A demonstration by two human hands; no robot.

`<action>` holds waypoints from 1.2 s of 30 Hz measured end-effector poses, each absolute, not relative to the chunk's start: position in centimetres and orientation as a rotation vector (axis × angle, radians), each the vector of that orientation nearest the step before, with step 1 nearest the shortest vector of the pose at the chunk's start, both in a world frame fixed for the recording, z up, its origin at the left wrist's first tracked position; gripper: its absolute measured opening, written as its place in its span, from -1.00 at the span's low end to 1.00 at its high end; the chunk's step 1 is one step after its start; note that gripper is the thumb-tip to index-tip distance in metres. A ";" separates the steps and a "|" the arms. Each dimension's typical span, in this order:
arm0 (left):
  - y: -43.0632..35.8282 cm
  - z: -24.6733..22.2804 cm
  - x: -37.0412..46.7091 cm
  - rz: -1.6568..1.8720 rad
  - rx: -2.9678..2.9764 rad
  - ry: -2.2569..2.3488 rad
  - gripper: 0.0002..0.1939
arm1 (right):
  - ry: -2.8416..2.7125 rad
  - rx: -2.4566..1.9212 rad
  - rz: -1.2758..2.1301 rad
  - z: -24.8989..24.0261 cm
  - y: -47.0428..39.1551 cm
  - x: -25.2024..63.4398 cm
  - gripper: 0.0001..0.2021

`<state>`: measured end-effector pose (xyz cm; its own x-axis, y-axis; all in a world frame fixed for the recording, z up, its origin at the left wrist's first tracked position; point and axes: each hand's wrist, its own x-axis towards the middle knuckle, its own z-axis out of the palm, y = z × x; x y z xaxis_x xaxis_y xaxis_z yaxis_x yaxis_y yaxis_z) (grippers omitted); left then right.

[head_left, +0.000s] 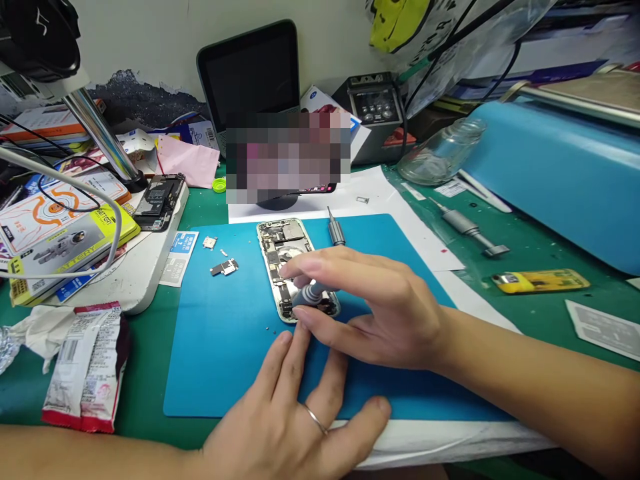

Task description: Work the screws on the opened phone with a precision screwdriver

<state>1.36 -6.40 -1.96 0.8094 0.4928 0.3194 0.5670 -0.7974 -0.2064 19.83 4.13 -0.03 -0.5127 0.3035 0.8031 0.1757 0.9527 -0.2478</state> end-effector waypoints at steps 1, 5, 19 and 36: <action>-6.4 -2.0 1.4 -0.363 -2.705 -0.814 -0.54 | -2.122 -0.345 0.163 0.0 4.1 19.8 -0.54; -6.5 -1.9 1.4 -0.367 -2.695 -0.817 -0.55 | -2.137 -0.371 0.145 -0.1 4.0 19.9 -0.44; -6.4 -1.9 1.4 -0.360 -2.705 -0.811 -0.55 | -2.110 -0.360 0.189 -0.6 3.7 20.1 -0.35; -6.6 -1.6 1.3 -0.333 -2.731 -0.810 -0.56 | -2.024 -0.447 0.346 -0.7 3.7 20.4 -0.21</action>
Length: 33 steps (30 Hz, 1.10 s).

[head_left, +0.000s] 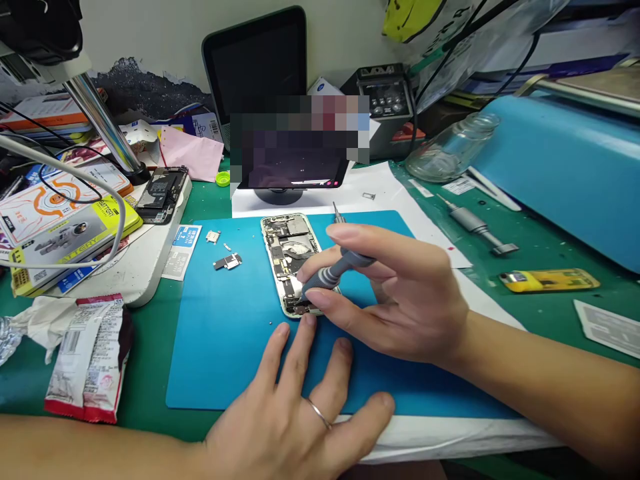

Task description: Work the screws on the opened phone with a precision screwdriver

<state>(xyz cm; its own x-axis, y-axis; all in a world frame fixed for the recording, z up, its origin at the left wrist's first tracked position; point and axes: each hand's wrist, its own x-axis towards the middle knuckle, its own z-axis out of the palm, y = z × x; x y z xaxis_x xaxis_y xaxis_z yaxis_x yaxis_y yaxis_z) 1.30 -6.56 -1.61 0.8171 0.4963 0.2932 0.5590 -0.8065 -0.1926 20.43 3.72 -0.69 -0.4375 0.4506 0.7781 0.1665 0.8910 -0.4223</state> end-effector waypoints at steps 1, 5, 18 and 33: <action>-6.6 -1.6 1.3 -0.336 -2.731 -0.809 -0.55 | -2.022 -0.445 0.348 -0.7 3.7 20.4 -0.21; -6.6 -1.9 1.4 -0.333 -2.719 -0.803 -0.54 | -2.003 -0.432 0.417 -0.9 3.6 20.1 -0.25; -6.8 -1.2 1.3 -0.042 -2.975 -0.874 0.06 | -1.875 -0.409 0.736 -0.6 4.0 19.0 -0.54; -6.1 -1.3 0.9 -0.063 -3.033 -0.954 0.04 | -1.938 -0.357 0.769 -1.4 4.0 19.1 -0.55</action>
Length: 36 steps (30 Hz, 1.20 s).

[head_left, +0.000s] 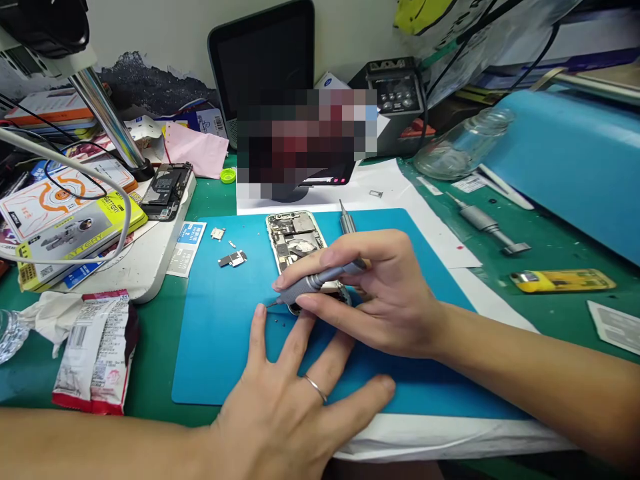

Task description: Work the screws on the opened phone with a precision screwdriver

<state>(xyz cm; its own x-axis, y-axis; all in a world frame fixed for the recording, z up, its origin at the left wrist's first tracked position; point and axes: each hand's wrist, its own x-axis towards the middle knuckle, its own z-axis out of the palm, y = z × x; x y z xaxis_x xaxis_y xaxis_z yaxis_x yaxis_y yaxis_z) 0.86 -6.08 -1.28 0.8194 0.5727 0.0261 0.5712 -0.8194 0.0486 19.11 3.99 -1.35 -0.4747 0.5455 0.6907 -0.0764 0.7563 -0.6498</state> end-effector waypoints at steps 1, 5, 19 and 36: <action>-6.0 -1.2 0.8 0.051 2.965 0.930 0.07 | -1.938 -0.355 0.758 -1.4 4.0 19.1 -0.55; -6.1 -1.0 0.9 0.022 2.980 0.940 0.19 | -1.930 -0.384 0.758 -1.8 4.0 19.1 -0.54; -6.0 -1.1 0.9 0.021 3.005 0.937 0.22 | -1.932 -0.410 0.772 -1.8 4.0 19.2 -0.58; -5.6 -1.3 1.0 0.045 3.015 0.919 -0.09 | -1.961 -0.398 0.704 -1.9 4.1 19.3 -0.56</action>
<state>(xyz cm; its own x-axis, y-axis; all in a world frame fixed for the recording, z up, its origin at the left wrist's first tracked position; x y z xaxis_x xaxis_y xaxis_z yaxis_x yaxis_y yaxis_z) 0.97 -5.60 -1.29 0.8295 0.5577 0.0304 0.5580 -0.8299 -0.0018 19.30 4.15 -1.86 -0.4697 0.5471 0.6929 -0.0185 0.7786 -0.6272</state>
